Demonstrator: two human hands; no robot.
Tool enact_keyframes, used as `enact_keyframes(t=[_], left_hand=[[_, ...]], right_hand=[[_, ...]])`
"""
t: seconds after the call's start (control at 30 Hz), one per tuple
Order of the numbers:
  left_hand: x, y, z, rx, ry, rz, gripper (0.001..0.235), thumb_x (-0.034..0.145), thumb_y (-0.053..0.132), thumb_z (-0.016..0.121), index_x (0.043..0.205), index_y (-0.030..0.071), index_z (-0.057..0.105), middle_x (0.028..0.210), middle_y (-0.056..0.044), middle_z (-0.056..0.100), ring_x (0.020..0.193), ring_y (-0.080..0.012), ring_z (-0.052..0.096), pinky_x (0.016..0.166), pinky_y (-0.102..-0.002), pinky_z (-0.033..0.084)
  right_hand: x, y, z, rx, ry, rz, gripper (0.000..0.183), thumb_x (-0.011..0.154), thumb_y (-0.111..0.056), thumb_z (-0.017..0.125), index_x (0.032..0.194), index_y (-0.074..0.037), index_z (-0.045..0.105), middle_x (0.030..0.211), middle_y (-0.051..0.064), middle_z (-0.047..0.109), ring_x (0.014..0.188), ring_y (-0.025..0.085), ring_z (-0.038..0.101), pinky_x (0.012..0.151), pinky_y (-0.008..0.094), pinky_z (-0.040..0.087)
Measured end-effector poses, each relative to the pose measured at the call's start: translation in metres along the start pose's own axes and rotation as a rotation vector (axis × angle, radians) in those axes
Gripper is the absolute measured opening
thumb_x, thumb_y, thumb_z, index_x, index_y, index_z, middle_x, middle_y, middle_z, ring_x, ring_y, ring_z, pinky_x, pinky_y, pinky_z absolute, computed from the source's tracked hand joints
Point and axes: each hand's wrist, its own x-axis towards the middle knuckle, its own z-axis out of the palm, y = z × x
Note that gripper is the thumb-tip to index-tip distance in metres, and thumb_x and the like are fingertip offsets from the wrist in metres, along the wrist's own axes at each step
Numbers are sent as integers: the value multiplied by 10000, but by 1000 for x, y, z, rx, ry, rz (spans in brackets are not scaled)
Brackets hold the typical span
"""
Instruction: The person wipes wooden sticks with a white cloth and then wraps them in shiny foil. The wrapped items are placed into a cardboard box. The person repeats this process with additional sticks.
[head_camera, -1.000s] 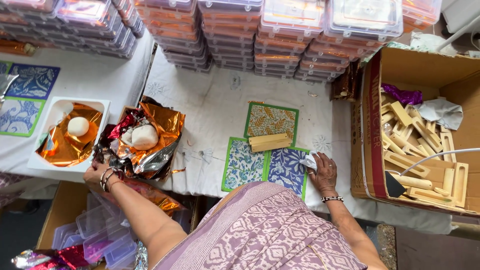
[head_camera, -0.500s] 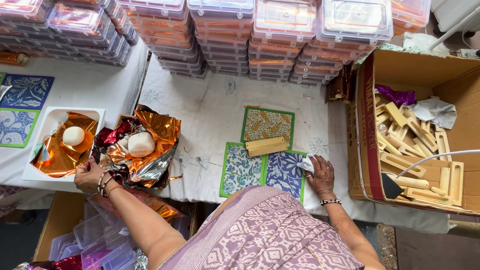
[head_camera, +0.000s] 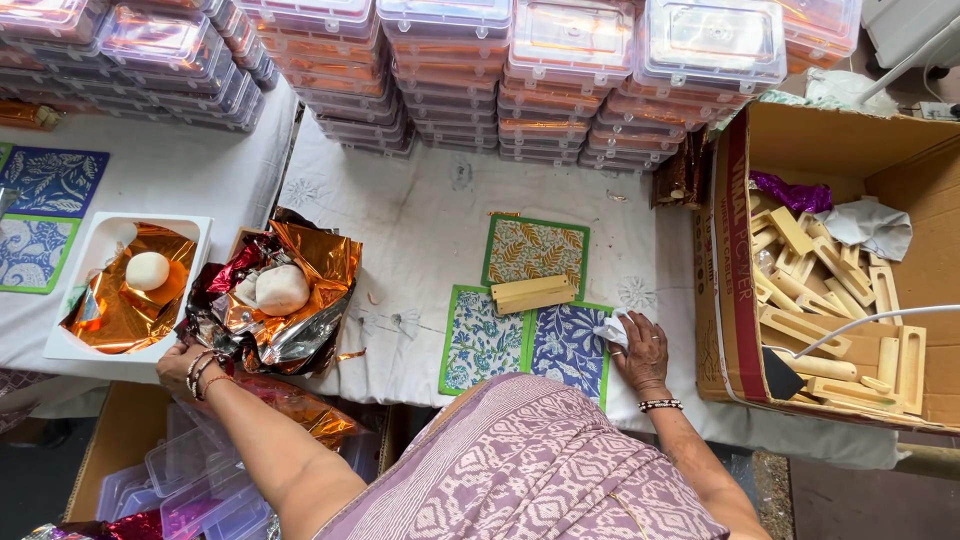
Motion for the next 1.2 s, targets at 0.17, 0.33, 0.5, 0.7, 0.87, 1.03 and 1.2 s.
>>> enact_keyframes(t=[0.17, 0.33, 0.5, 0.7, 0.87, 1.03, 1.2], left_hand=[[-11, 3, -2, -5, 79, 255, 83, 842, 180, 850, 812, 111, 815, 729, -112, 746, 598, -241, 670, 562, -392, 500], [-18, 22, -1, -56, 183, 394, 131, 789, 235, 884, 754, 122, 828, 718, -103, 750, 558, -229, 641, 512, -391, 467], [-15, 53, -26, -145, 278, 341, 453, 846, 360, 910, 596, 77, 659, 601, -113, 668, 548, -316, 610, 521, -488, 407], [48, 33, -4, -242, 201, 408, 308, 1030, 326, 738, 988, 41, 628, 916, -163, 734, 840, -385, 698, 714, -541, 479], [-3, 53, -40, -170, 114, 459, 633, 907, 451, 847, 1253, 23, 536, 1112, -246, 706, 1002, -478, 666, 790, -592, 486], [4, 24, -30, 24, 33, 394, 757, 624, 417, 982, 1158, 14, 629, 1010, -246, 718, 970, -462, 691, 809, -509, 525], [4, 28, -34, 173, 107, 399, 327, 777, 277, 916, 729, 42, 694, 840, -234, 730, 783, -434, 715, 725, -517, 549]], right_hand=[[0, 0, 0, 5, 7, -2, 586, 825, -328, 724, 1374, -178, 580, 1433, 56, 574, 1342, 262, 533, 1174, 469, 344], [0, -1, -2, 14, 2, -1, 578, 822, -319, 728, 1366, -183, 586, 1432, 50, 578, 1336, 257, 536, 1170, 468, 349], [-2, 6, 8, 3, 23, -18, 600, 806, -310, 741, 1366, -162, 584, 1430, 62, 579, 1343, 265, 536, 1174, 474, 346], [-3, 7, 9, 19, 37, -29, 593, 818, -315, 743, 1369, -165, 585, 1424, 66, 581, 1338, 266, 537, 1168, 473, 347], [-3, 8, 11, 22, 29, -19, 596, 805, -306, 742, 1365, -172, 588, 1428, 61, 585, 1334, 264, 540, 1170, 469, 350], [-3, 8, 12, 24, 37, -21, 593, 804, -306, 742, 1360, -168, 589, 1423, 63, 586, 1332, 268, 544, 1166, 470, 353], [-3, 7, 10, 14, 42, -23, 586, 818, -318, 745, 1363, -169, 590, 1422, 63, 589, 1329, 267, 546, 1161, 473, 358]])
